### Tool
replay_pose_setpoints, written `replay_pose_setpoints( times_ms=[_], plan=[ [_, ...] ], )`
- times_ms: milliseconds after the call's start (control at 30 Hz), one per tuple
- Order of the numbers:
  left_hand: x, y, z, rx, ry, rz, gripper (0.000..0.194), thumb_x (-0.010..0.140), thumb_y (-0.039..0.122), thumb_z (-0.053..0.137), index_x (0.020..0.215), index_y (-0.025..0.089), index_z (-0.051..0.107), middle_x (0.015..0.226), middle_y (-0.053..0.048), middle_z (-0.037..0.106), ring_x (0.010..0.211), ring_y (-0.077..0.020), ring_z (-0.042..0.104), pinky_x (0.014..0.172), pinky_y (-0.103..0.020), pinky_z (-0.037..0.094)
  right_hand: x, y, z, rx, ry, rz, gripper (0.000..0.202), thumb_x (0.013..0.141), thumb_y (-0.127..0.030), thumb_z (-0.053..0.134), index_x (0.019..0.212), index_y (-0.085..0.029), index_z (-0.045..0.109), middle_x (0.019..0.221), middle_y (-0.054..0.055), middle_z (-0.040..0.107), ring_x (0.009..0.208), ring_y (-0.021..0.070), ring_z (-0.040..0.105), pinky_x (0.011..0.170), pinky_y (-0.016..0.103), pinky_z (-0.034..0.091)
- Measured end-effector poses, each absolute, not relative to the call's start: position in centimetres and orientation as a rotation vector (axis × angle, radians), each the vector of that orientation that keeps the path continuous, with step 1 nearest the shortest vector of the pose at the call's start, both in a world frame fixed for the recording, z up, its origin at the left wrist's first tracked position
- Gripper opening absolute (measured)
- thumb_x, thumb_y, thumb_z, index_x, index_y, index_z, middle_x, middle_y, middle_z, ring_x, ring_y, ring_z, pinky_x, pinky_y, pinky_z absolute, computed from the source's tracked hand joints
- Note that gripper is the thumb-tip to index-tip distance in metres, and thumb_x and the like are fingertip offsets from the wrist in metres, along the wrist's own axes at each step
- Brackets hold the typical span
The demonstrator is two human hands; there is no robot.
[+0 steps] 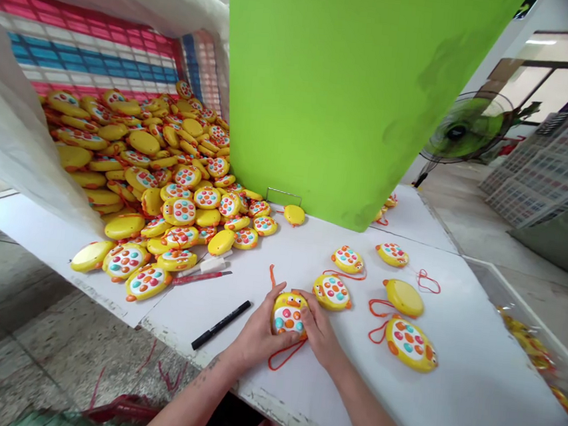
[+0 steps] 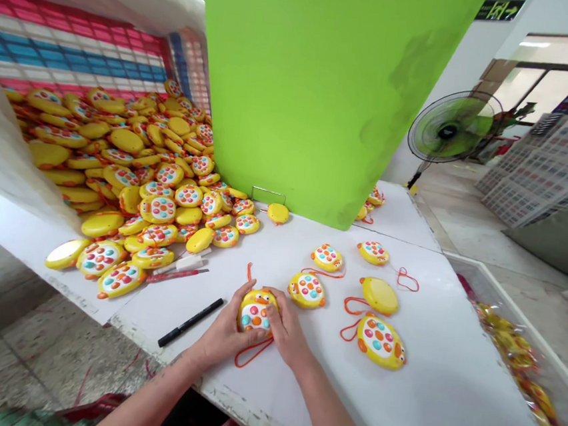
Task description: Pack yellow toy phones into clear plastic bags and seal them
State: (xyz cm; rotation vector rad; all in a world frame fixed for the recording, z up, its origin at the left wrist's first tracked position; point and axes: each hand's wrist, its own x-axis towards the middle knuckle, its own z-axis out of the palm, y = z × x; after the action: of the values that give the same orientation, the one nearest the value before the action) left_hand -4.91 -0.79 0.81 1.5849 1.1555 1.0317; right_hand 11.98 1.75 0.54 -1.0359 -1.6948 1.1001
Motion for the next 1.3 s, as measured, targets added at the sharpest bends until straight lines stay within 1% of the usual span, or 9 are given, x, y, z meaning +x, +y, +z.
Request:
replay_pose_setpoints(
  times_ms=[267,500,633,733,867,967,1067,1167,1300],
  plan=[
    [-5.2,-0.9,1.5,1.612,1.152,1.033,0.059,0.094,0.041,0.043,0.145,0.019,0.023,0.145,-0.011,0.037,0.127,-0.0241,0.040,0.109,-0.040,0.030,12.0,1.7,0.7,-1.037,-1.735,1.075,0.038,0.092,-0.039,0.049,0.126,-0.023,0.047,0.121,0.007,0.057,0.108,0.0212,0.056,0.093,0.033,0.045],
    [-5.2,-0.8,1.6,1.580,1.125,1.071,0.055,0.096,0.041,0.037,0.144,0.018,0.023,0.143,-0.011,0.038,0.127,-0.0235,0.040,0.109,-0.039,0.029,11.7,1.5,0.9,-1.036,-1.731,1.046,0.031,0.091,-0.036,0.050,0.118,-0.022,0.051,0.109,0.005,0.061,0.099,0.0199,0.058,0.089,0.033,0.046],
    [-5.3,-0.7,1.4,1.561,1.101,1.060,0.057,0.096,0.043,0.035,0.145,0.019,0.020,0.126,-0.012,0.051,0.104,-0.0209,0.055,0.093,-0.036,0.043,12.4,2.1,1.0,-1.077,-1.473,1.171,0.031,0.086,-0.039,0.059,0.112,-0.023,0.057,0.106,0.004,0.063,0.098,0.0204,0.058,0.085,0.032,0.048],
    [-5.2,-0.6,1.1,1.539,1.085,1.029,0.056,0.096,0.044,0.033,0.144,0.020,0.018,0.110,-0.009,0.056,0.076,-0.0151,0.058,0.075,-0.032,0.048,13.7,3.2,1.0,-0.975,-0.958,1.324,0.035,0.081,-0.049,0.063,0.108,-0.027,0.059,0.101,0.002,0.065,0.088,0.0183,0.061,0.068,0.029,0.051],
    [-5.0,-0.2,0.7,1.569,1.090,1.001,0.050,0.096,0.043,0.035,0.139,0.019,0.029,0.099,-0.006,0.058,0.070,-0.0135,0.057,0.070,-0.028,0.047,14.8,4.2,1.1,-0.668,-0.552,1.523,0.038,0.079,-0.059,0.060,0.100,-0.027,0.062,0.093,0.001,0.066,0.075,0.0140,0.060,0.061,0.025,0.050],
    [-4.9,-0.1,0.5,1.620,1.136,0.953,0.042,0.095,0.040,0.039,0.131,0.019,0.043,0.089,-0.003,0.060,0.069,-0.0137,0.055,0.068,-0.027,0.045,14.6,4.1,1.1,-0.631,-0.612,1.654,0.037,0.084,-0.057,0.055,0.093,-0.022,0.063,0.085,0.002,0.066,0.070,0.0128,0.059,0.060,0.024,0.048],
    [-4.8,-0.3,0.6,1.670,1.200,0.910,0.037,0.093,0.037,0.042,0.123,0.019,0.053,0.083,-0.003,0.061,0.071,-0.0151,0.053,0.066,-0.026,0.043,13.9,3.5,1.1,-0.660,-0.808,1.709,0.041,0.089,-0.057,0.044,0.105,-0.022,0.060,0.084,0.004,0.065,0.066,0.0141,0.058,0.062,0.028,0.047],
    [-4.8,-0.6,1.1,1.706,1.219,0.897,0.036,0.093,0.037,0.042,0.121,0.019,0.055,0.091,-0.005,0.064,0.078,-0.0171,0.055,0.071,-0.028,0.044,13.5,2.7,0.9,-0.764,-1.039,1.608,0.042,0.092,-0.052,0.040,0.123,-0.024,0.048,0.088,0.005,0.065,0.068,0.0165,0.059,0.067,0.033,0.048],
    [-4.8,-0.8,1.6,1.741,1.135,0.921,0.033,0.094,0.034,0.041,0.118,0.019,0.057,0.106,-0.007,0.065,0.091,-0.0189,0.058,0.082,-0.030,0.044,12.6,2.1,0.9,-0.960,-1.324,1.370,0.034,0.092,-0.043,0.045,0.118,-0.023,0.052,0.083,0.003,0.063,0.070,0.0172,0.059,0.069,0.034,0.049]
  ],
)
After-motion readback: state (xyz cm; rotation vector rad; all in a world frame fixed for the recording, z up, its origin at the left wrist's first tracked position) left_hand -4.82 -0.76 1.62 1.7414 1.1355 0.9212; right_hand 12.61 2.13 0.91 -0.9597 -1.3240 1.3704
